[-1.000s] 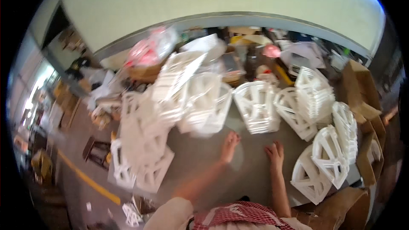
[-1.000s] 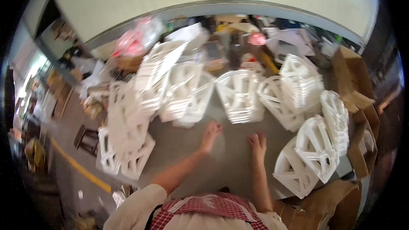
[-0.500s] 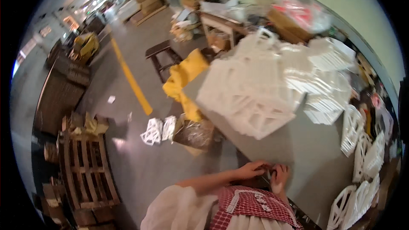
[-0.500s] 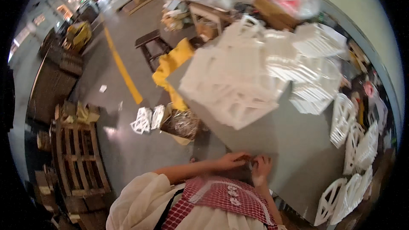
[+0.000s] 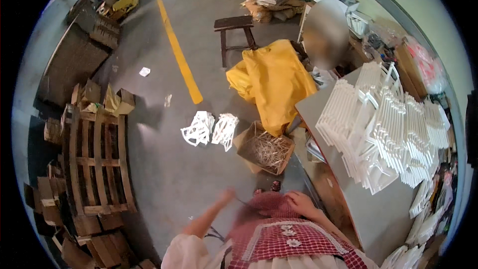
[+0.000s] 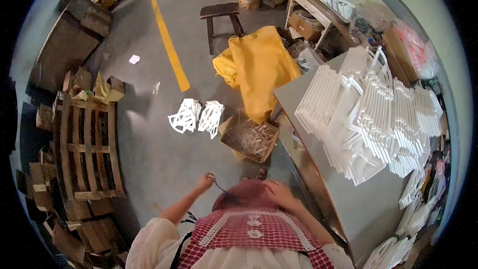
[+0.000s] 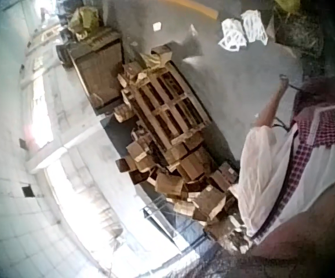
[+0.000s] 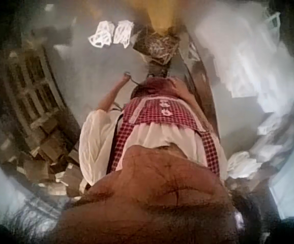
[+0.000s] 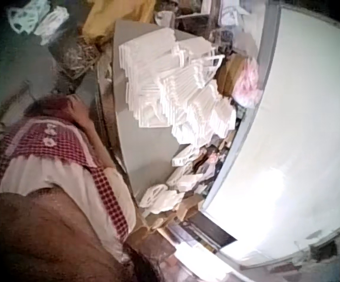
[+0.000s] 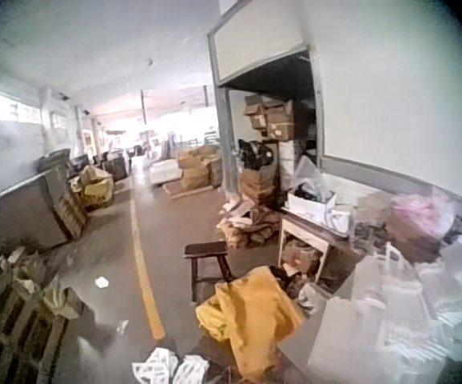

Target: The person sorts white plastic parts by hand, picking them up from a pile and placing them into separate stacks on a table.

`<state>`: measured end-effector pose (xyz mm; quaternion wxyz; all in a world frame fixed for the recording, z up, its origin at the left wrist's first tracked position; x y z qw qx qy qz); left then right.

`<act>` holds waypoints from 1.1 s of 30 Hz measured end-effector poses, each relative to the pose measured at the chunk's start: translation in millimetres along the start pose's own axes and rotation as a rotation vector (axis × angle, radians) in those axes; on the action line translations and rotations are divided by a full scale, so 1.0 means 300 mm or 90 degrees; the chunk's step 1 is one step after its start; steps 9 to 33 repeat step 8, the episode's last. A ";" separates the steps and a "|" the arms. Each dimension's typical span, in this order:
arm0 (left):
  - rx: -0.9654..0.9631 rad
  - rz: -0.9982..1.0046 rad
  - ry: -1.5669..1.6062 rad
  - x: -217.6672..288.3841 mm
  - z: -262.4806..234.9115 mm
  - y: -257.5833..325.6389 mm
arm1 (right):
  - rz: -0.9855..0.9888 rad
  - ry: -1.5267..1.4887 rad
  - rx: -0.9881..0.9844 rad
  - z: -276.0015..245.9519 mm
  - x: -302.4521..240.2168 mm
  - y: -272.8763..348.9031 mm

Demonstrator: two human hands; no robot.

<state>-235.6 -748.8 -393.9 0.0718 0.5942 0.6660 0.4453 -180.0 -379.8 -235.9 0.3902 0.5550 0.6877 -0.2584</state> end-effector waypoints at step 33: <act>0.083 -0.135 0.066 -0.271 -0.250 -0.189 | 0.305 0.002 -0.223 0.198 0.166 -0.529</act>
Point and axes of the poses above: each hand's wrist, its own y-axis away from the middle knuckle, its own z-axis out of the palm, x = y × z, the point moved 3 cm from there along -y, towards the middle knuckle, and after that the axes turned 5 degrees about -y, right-handed, at the moved point
